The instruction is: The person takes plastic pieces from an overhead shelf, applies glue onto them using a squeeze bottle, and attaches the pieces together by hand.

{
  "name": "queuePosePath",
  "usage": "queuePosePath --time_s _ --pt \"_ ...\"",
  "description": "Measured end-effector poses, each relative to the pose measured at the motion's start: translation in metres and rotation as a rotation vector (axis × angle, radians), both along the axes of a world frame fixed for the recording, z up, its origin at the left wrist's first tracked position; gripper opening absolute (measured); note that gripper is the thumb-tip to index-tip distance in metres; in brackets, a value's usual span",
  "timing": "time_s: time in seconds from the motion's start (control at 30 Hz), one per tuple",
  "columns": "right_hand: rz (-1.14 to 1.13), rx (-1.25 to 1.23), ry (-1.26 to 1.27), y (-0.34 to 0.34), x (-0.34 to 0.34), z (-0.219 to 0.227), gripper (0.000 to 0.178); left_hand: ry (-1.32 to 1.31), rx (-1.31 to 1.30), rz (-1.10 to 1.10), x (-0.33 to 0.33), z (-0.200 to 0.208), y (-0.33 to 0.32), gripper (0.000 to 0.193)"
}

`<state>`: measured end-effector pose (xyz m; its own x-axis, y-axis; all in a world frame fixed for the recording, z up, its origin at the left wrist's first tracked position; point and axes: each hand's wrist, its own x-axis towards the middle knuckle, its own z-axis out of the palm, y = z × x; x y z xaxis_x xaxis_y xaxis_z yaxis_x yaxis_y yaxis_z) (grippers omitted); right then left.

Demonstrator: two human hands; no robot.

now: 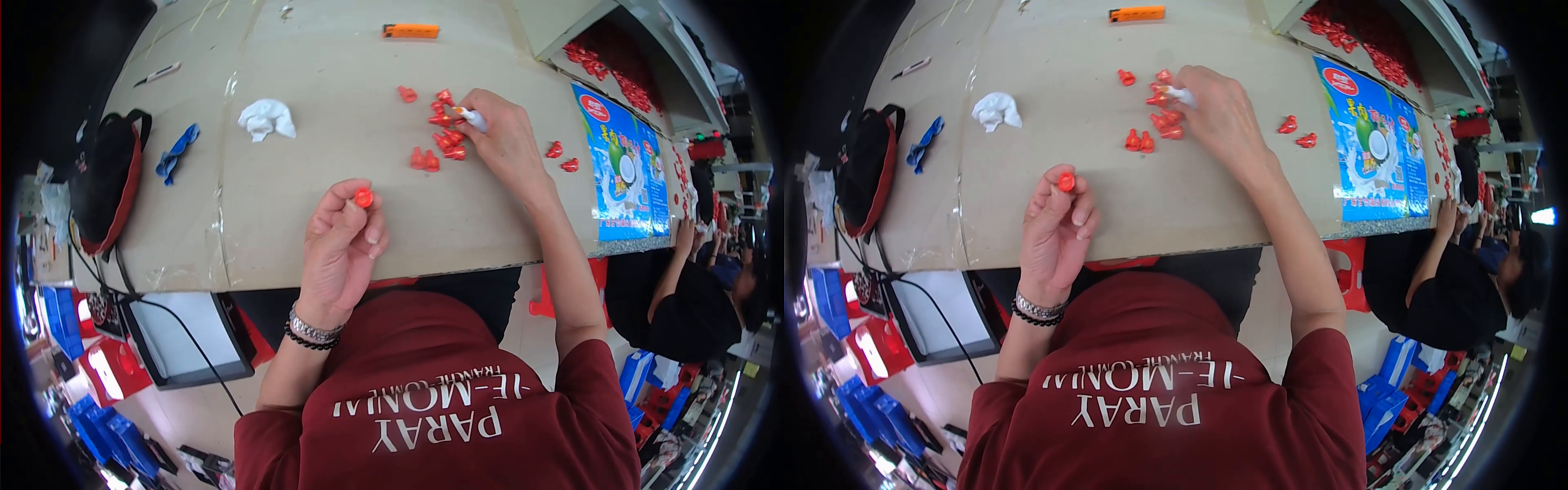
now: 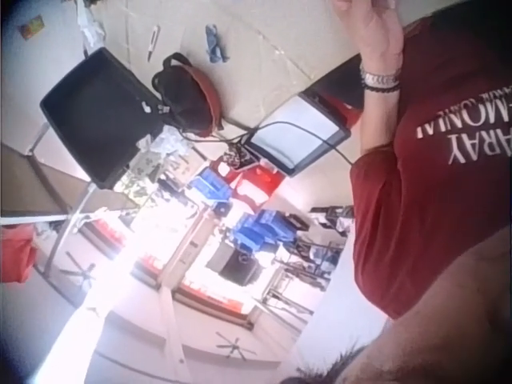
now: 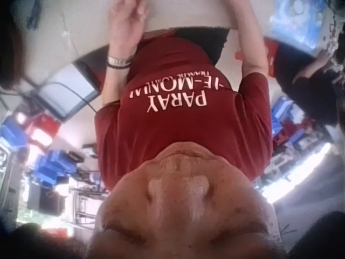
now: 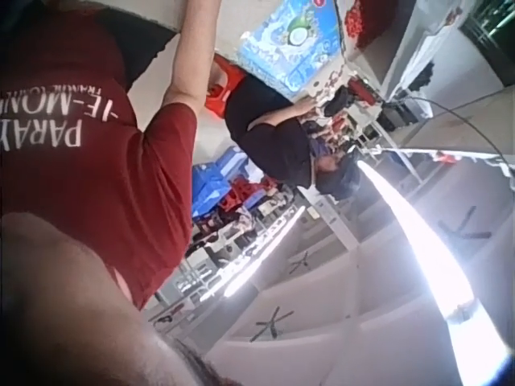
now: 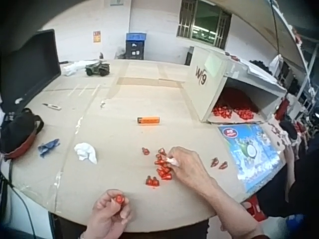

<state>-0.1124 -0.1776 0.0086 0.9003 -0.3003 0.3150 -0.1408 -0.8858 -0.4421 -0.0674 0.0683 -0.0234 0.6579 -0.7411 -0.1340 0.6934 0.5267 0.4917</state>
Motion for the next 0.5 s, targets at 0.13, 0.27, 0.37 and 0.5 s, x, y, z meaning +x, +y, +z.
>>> queuePosePath --time_s 0.13,0.27,0.37,0.5 --pt "-0.025 0.083 -0.065 0.005 -0.009 -0.004 0.015 -0.004 -0.006 -0.028 -0.002 0.0 -0.002 0.024" --pt "-0.185 0.407 -0.125 0.022 -0.02 0.01 0.014 -0.02 0.017 -0.003 -0.004 0.0 0.0 0.024" --pt "-0.171 0.714 -0.126 0.042 -0.031 0.024 0.011 -0.104 0.044 0.013 -0.006 0.0 -0.001 0.025" --pt "0.001 1.013 -0.217 0.071 -0.036 0.027 0.009 -0.223 0.088 0.057 -0.011 -0.001 -0.005 0.025"
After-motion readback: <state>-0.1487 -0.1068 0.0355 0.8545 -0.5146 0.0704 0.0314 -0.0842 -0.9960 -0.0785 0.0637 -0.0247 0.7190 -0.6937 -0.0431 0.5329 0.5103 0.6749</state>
